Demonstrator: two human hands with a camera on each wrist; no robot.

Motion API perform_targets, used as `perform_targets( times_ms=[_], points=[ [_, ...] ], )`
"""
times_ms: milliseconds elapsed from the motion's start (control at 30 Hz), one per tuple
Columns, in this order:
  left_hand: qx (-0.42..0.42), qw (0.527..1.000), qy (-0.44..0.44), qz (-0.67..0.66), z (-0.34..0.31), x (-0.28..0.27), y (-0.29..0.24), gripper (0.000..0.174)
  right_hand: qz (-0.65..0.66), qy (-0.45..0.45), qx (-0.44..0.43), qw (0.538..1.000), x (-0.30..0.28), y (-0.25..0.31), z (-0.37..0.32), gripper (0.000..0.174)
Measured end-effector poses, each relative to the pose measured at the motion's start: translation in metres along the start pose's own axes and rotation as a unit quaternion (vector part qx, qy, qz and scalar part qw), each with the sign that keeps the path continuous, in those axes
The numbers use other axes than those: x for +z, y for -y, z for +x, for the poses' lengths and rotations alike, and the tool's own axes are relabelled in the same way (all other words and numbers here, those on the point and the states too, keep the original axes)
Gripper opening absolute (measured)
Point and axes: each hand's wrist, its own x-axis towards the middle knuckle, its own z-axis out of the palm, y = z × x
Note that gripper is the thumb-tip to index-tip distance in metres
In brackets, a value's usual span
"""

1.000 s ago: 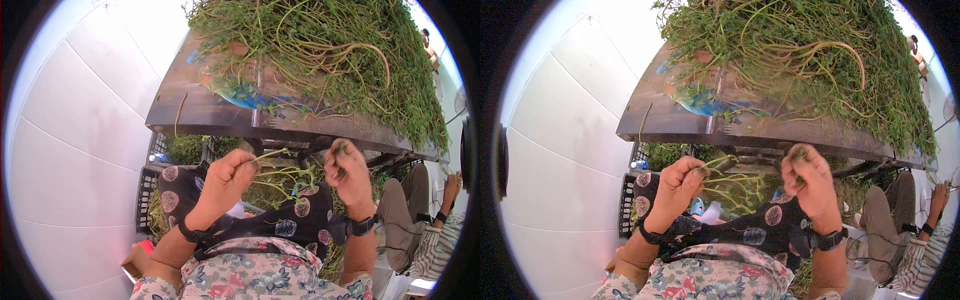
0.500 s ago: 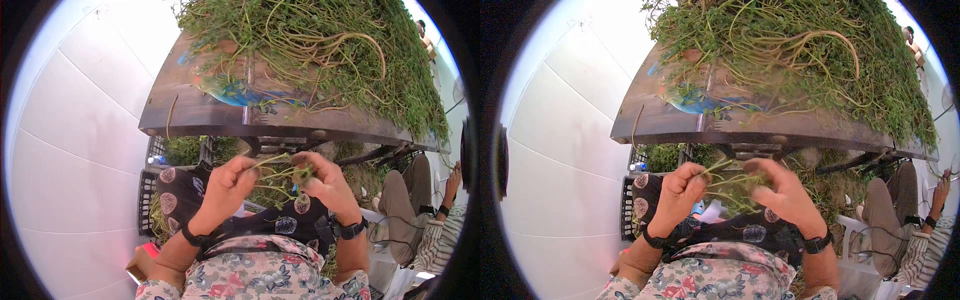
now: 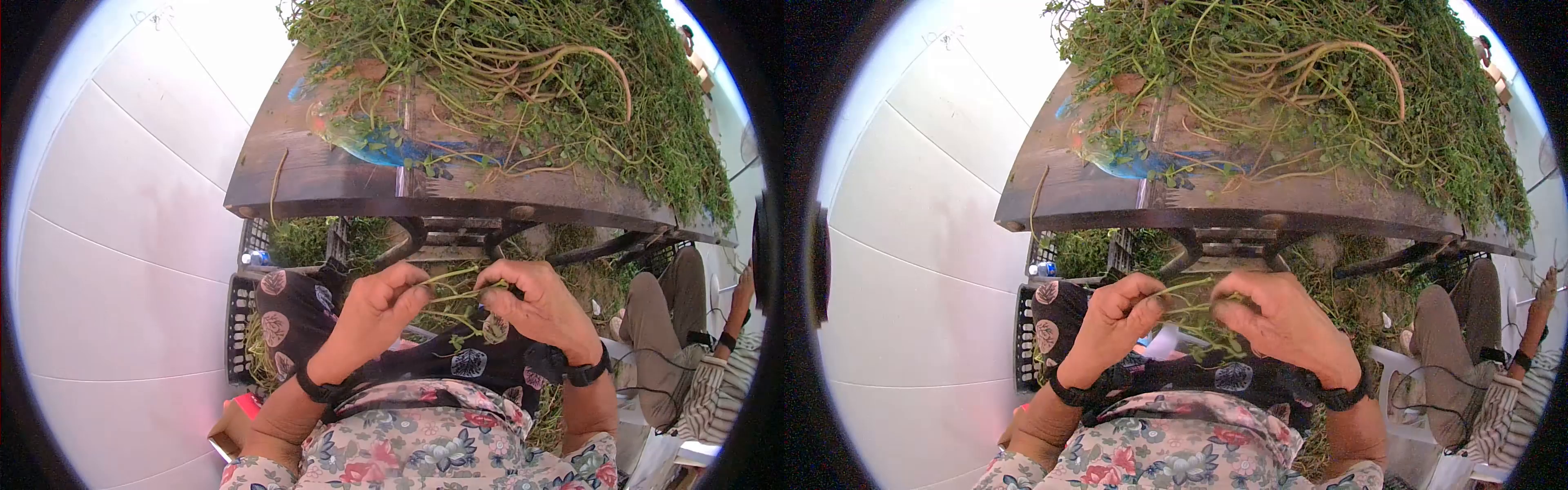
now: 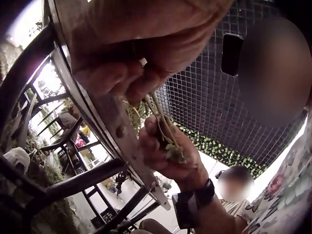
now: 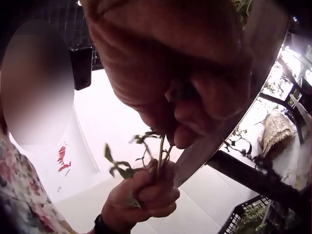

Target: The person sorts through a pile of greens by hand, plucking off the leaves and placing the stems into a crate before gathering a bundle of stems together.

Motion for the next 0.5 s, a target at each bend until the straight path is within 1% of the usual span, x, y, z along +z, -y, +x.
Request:
perform_targets(
  times_ms=[33,67,133,233,267,333,433,467,500],
  points=[
    [-0.001,1.0,0.023,0.021,0.001,-0.002,-0.001,0.016,-0.02,0.002,0.002,1.0,-0.001,-0.001,0.0,0.016],
    [-0.003,0.998,0.048,0.041,0.001,-0.002,-0.002,0.015,-0.037,0.016,-0.015,0.999,-0.003,-0.001,0.001,0.015],
    [-0.004,0.998,0.059,0.039,0.0,-0.003,-0.006,0.017,-0.071,0.043,-0.05,0.995,-0.01,0.002,0.002,0.013],
    [-0.021,0.995,0.094,0.019,-0.004,-0.01,-0.013,0.018,-0.08,0.058,-0.107,0.989,-0.012,0.002,-0.001,0.012],
    [-0.031,0.994,0.108,0.01,-0.006,-0.012,-0.015,0.018,-0.082,0.061,-0.108,0.989,-0.014,0.003,-0.002,0.013],
    [-0.01,0.992,0.125,0.025,-0.008,-0.013,-0.019,0.02,-0.084,0.066,-0.111,0.988,-0.019,0.009,-0.004,0.014],
    [0.005,0.991,0.129,0.021,-0.009,-0.011,-0.033,0.022,0.033,0.078,-0.007,0.996,-0.028,0.015,-0.006,0.018],
    [0.008,0.992,0.127,0.015,-0.008,-0.009,-0.036,0.022,0.09,0.059,0.025,0.994,-0.026,0.015,-0.008,0.021],
    [0.026,0.993,0.113,0.035,-0.007,-0.008,-0.035,0.022,0.065,0.033,0.021,0.997,-0.023,0.014,-0.008,0.021]
  ],
)
